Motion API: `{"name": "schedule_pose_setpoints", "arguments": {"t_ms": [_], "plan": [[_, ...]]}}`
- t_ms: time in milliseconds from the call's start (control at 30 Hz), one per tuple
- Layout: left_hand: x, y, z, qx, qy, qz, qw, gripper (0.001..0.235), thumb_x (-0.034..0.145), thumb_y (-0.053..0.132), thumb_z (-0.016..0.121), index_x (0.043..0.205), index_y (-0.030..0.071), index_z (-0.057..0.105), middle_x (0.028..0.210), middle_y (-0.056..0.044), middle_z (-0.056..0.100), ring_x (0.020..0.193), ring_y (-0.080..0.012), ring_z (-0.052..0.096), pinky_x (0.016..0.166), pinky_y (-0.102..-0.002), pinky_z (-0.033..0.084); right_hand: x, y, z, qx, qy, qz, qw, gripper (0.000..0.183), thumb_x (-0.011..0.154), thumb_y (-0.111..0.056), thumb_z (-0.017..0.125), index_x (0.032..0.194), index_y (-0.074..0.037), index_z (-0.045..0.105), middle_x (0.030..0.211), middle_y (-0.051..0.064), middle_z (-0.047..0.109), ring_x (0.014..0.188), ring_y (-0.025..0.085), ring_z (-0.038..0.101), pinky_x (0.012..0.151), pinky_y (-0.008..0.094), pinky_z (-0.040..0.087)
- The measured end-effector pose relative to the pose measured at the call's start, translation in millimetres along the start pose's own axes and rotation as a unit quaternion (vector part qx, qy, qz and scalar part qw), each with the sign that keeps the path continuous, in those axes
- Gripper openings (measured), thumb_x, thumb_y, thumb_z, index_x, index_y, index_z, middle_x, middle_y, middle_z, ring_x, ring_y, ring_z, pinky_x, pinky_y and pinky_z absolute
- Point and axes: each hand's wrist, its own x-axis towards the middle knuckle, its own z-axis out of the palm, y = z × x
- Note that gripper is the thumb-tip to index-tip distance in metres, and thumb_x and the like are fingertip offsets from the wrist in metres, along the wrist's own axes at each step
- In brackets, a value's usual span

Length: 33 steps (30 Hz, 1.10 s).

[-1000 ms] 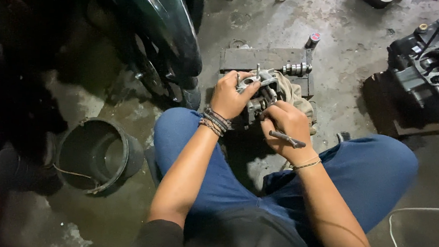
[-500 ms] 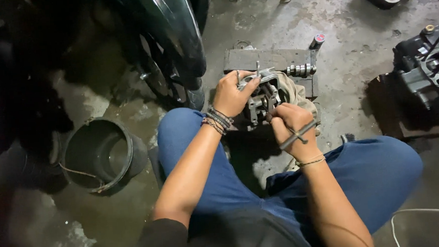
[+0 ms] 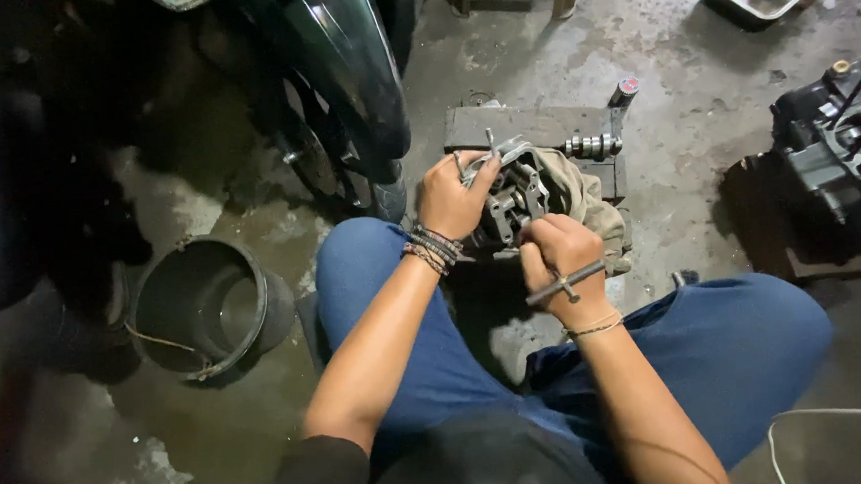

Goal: Cleaning carbon deposits and debris from a motorcycle engine cylinder head using a small metal tool.

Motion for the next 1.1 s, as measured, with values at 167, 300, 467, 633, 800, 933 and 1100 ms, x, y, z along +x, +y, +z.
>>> {"name": "schedule_pose_setpoints", "arguments": {"t_ms": [167, 300, 467, 633, 800, 933, 1100], "plan": [[-20, 3, -5, -0.001, 0.017, -0.067, 0.998, 0.049, 0.098, 0.052, 0.058, 0.109, 0.007, 0.074, 0.099, -0.019, 0.073, 0.103, -0.0407, 0.070, 0.087, -0.048, 0.057, 4, -12, -8, 0.085, -0.014, 0.039, 0.996, 0.016, 0.083, -0.007, 0.055, 0.073, -0.009, 0.067, 0.061, 0.011, 0.057, 0.066, 0.041, 0.063, 0.057, 0.043, 0.053], [-35, 0, -6, -0.022, 0.041, -0.110, 0.993, 0.047, 0.099, 0.044, 0.062, 0.116, 0.002, 0.069, 0.112, -0.028, 0.069, 0.114, -0.0481, 0.063, 0.092, -0.058, 0.053, -5, -4, 1, 0.062, -0.006, 0.011, 0.998, 0.015, 0.084, -0.006, 0.056, 0.076, -0.010, 0.069, 0.063, 0.008, 0.058, 0.065, 0.036, 0.064, 0.057, 0.040, 0.055], [-52, -6, 1, -0.055, 0.048, -0.097, 0.993, 0.044, 0.093, 0.042, 0.071, 0.116, 0.005, 0.062, 0.109, -0.024, 0.067, 0.108, -0.0426, 0.065, 0.090, -0.052, 0.054, -9, -9, -9, 0.102, -0.023, 0.036, 0.994, 0.016, 0.086, -0.008, 0.055, 0.075, -0.009, 0.068, 0.062, 0.010, 0.058, 0.066, 0.040, 0.064, 0.057, 0.042, 0.054], [-52, -4, 10, -0.029, 0.075, -0.038, 0.996, 0.039, 0.086, 0.040, 0.080, 0.106, 0.012, 0.062, 0.095, -0.017, 0.068, 0.095, -0.0396, 0.069, 0.082, -0.047, 0.056, -22, -4, -2, 0.128, 0.005, 0.046, 0.991, 0.018, 0.086, -0.006, 0.054, 0.075, -0.009, 0.068, 0.061, 0.008, 0.057, 0.062, 0.037, 0.063, 0.057, 0.039, 0.054], [-48, 0, 19, -0.026, 0.090, -0.044, 0.995, 0.039, 0.086, 0.040, 0.078, 0.107, 0.011, 0.063, 0.096, -0.016, 0.067, 0.098, -0.0396, 0.068, 0.085, -0.048, 0.055, -32, 14, 4, 0.056, 0.075, 0.011, 0.996, 0.015, 0.087, -0.006, 0.057, 0.082, -0.009, 0.070, 0.069, 0.009, 0.059, 0.070, 0.035, 0.065, 0.063, 0.041, 0.054], [-49, -1, 20, -0.014, 0.085, 0.008, 0.996, 0.039, 0.085, 0.041, 0.079, 0.104, 0.010, 0.064, 0.095, -0.015, 0.066, 0.096, -0.0408, 0.068, 0.085, -0.048, 0.054, -29, 13, 5, 0.107, 0.075, 0.061, 0.990, 0.016, 0.089, -0.008, 0.056, 0.080, -0.011, 0.068, 0.067, 0.010, 0.059, 0.071, 0.038, 0.066, 0.065, 0.041, 0.054], [-50, -3, 21, -0.002, 0.081, 0.009, 0.997, 0.039, 0.086, 0.041, 0.079, 0.103, 0.008, 0.067, 0.096, -0.012, 0.065, 0.094, -0.0375, 0.068, 0.084, -0.045, 0.054, -30, 23, 4, 0.151, 0.064, 0.075, 0.984, 0.019, 0.088, -0.008, 0.055, 0.076, -0.013, 0.068, 0.066, 0.010, 0.061, 0.071, 0.038, 0.066, 0.065, 0.041, 0.055]]}}
